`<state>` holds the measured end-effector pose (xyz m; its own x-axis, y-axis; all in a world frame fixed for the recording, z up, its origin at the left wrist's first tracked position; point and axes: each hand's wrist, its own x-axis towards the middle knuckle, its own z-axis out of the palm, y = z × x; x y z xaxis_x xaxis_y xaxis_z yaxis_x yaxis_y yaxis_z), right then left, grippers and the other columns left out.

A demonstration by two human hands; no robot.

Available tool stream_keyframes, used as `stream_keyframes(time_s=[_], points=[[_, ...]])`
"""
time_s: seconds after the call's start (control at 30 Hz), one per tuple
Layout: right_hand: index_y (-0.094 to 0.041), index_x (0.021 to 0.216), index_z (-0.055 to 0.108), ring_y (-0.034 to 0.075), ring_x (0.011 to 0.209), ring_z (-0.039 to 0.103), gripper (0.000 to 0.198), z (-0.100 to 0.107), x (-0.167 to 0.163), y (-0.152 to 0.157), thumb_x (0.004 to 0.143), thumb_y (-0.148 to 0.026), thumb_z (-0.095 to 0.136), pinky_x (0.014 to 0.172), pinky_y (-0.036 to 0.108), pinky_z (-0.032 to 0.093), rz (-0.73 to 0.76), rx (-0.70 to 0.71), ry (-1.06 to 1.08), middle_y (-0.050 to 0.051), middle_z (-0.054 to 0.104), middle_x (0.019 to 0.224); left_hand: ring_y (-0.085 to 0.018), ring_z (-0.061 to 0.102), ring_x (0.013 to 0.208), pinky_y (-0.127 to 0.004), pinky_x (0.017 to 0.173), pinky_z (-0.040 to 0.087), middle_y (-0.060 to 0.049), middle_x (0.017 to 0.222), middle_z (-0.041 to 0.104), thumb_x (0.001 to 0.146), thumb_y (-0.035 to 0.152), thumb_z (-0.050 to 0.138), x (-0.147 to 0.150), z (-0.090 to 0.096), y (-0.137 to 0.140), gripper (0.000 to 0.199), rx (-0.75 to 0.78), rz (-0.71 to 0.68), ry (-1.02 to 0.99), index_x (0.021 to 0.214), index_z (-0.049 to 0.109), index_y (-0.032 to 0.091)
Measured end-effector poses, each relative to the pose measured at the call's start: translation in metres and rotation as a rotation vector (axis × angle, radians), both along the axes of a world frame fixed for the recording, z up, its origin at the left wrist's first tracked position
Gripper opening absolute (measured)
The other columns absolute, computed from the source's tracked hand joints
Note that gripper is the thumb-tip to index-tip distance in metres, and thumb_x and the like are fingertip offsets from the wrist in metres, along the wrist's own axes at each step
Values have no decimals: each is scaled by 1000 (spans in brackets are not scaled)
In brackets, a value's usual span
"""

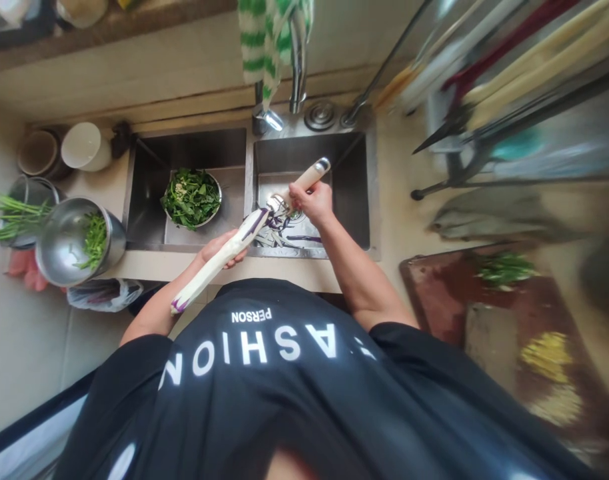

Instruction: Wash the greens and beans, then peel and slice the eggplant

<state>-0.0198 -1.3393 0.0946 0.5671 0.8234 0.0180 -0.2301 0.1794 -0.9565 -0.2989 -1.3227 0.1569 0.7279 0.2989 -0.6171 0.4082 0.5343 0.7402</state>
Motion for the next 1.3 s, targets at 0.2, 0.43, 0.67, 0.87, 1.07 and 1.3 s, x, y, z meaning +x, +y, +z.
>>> stream_keyframes(time_s=[0.2, 0.43, 0.67, 0.87, 1.07, 1.3], points=[[-19, 71, 61, 7, 41, 48, 33, 22, -22, -10, 66, -33, 91, 37, 17, 38, 237, 100, 180, -6, 56, 50, -14, 53, 38, -18, 33, 38, -1, 60, 60, 95, 64, 52, 1, -9, -4, 54, 39, 45, 0, 118, 57, 15], [-17, 67, 59, 6, 39, 46, 32, 12, -6, -5, 68, -30, 89, 35, 16, 34, 115, 33, 167, -5, 56, 48, -15, 60, 49, -17, 35, 40, 0, 72, 64, 84, 47, 73, -7, -6, -17, 78, 146, 204, -80, 150, 38, 24], [-17, 65, 57, 5, 37, 46, 38, 29, -9, -9, 65, -27, 94, 32, 15, 32, 235, 44, 295, -4, 56, 48, -12, 54, 45, -17, 35, 36, 0, 75, 63, 77, 46, 78, -4, -8, -18, 83, 190, 207, -133, 147, 43, 20], [-18, 67, 57, 5, 39, 46, 43, 22, -11, -3, 67, -42, 93, 35, 15, 35, 230, 110, 334, -4, 56, 50, -18, 56, 48, -19, 32, 34, -1, 69, 60, 79, 45, 73, -6, -8, -17, 61, 126, 200, -135, 129, 49, 21], [-18, 64, 56, 6, 37, 46, 50, 10, -7, 2, 62, -52, 93, 34, 16, 33, 152, 79, 262, -4, 54, 45, -13, 47, 37, -19, 30, 32, -2, 61, 58, 88, 59, 61, -12, -13, -6, 49, 56, 71, -173, 108, 57, 15], [-19, 72, 59, 8, 42, 48, 59, 28, -45, -27, 61, -70, 85, 39, 22, 38, 411, 289, 104, -3, 57, 54, -9, 39, 36, -17, 29, 30, -1, 56, 51, 99, 62, 40, 5, -7, 1, 57, -75, 88, -187, 98, 62, 9]])
